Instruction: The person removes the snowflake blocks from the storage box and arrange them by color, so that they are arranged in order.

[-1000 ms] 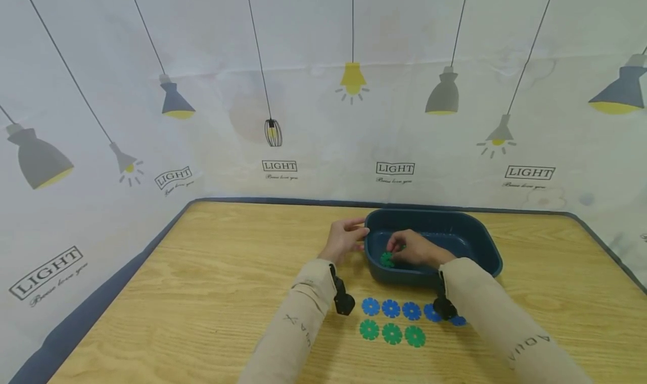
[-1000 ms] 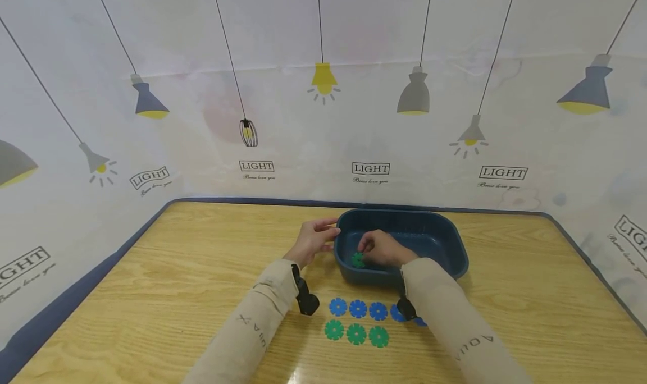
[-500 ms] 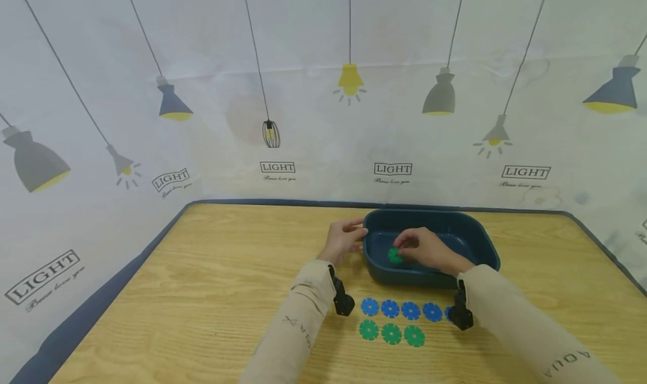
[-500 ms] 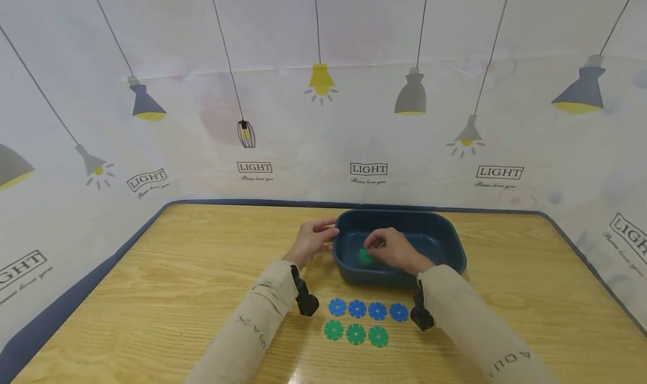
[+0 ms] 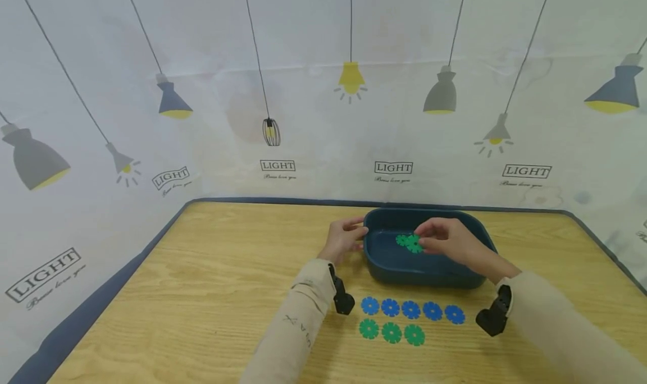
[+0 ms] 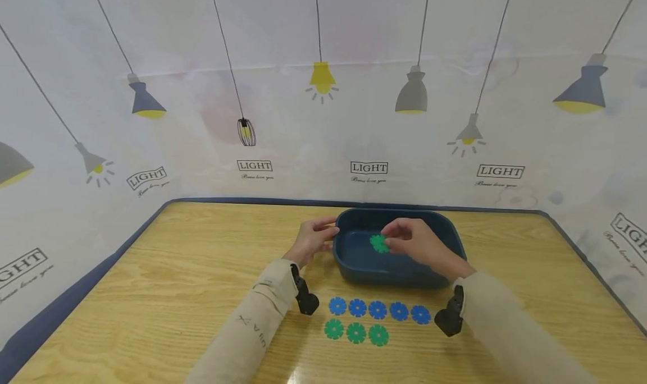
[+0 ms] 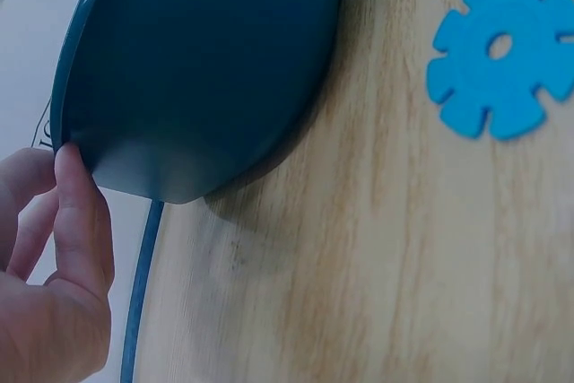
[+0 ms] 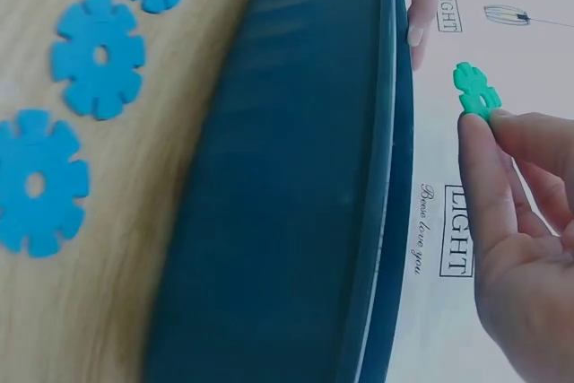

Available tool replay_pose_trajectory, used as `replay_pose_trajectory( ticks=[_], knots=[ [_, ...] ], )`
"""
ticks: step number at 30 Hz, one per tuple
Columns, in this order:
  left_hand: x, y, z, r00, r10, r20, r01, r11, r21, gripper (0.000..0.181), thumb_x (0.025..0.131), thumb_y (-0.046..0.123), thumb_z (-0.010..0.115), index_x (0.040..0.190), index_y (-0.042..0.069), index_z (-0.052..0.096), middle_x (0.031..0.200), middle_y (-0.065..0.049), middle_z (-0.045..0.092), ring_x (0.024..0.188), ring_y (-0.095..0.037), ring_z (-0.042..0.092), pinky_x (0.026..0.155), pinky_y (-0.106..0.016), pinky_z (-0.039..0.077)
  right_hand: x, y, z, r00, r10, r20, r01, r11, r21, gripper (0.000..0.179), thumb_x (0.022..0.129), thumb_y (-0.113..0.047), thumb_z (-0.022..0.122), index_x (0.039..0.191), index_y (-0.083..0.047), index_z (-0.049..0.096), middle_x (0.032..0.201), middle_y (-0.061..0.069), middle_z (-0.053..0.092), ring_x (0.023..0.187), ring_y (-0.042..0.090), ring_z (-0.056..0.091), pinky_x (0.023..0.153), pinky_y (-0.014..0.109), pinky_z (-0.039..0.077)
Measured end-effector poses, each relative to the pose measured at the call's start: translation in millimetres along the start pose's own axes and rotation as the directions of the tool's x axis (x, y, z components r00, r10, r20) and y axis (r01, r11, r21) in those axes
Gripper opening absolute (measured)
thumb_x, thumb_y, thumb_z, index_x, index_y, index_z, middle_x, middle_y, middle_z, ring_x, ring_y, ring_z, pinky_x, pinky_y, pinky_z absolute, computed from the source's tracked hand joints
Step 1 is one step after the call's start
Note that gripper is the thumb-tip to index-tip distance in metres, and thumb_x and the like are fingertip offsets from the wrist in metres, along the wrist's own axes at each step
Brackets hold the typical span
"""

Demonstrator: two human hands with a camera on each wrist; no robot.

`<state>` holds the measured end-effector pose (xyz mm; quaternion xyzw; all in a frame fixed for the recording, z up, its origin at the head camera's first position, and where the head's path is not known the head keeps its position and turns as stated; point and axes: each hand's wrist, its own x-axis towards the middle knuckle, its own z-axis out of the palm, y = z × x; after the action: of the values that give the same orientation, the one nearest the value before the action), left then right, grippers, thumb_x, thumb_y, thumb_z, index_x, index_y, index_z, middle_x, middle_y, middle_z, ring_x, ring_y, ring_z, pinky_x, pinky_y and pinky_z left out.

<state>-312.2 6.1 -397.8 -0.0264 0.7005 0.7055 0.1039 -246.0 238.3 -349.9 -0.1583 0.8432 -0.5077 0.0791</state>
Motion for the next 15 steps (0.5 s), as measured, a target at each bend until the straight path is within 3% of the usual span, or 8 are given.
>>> replay_pose_trajectory(
  ticks=[15],
  knots=[
    [0.9,-1.3,0.2,1.000,0.016,0.008,-0.016,1.000,-0.002,0.030,0.083,0.005,0.063,0.113,0.007,0.063,0.097,-0.011,0.060,0.064,-0.013,0.061,0.054,-0.023,0.053,-43.2,0,0,0.984,-0.079,0.161,0.070,0.996,0.063,0.027,0.088,-0.010,0.057,0.104,0.011,0.053,0.091,0.009,0.058,0.081,0.009,0.060,0.072,0.034,0.053]
  ],
)
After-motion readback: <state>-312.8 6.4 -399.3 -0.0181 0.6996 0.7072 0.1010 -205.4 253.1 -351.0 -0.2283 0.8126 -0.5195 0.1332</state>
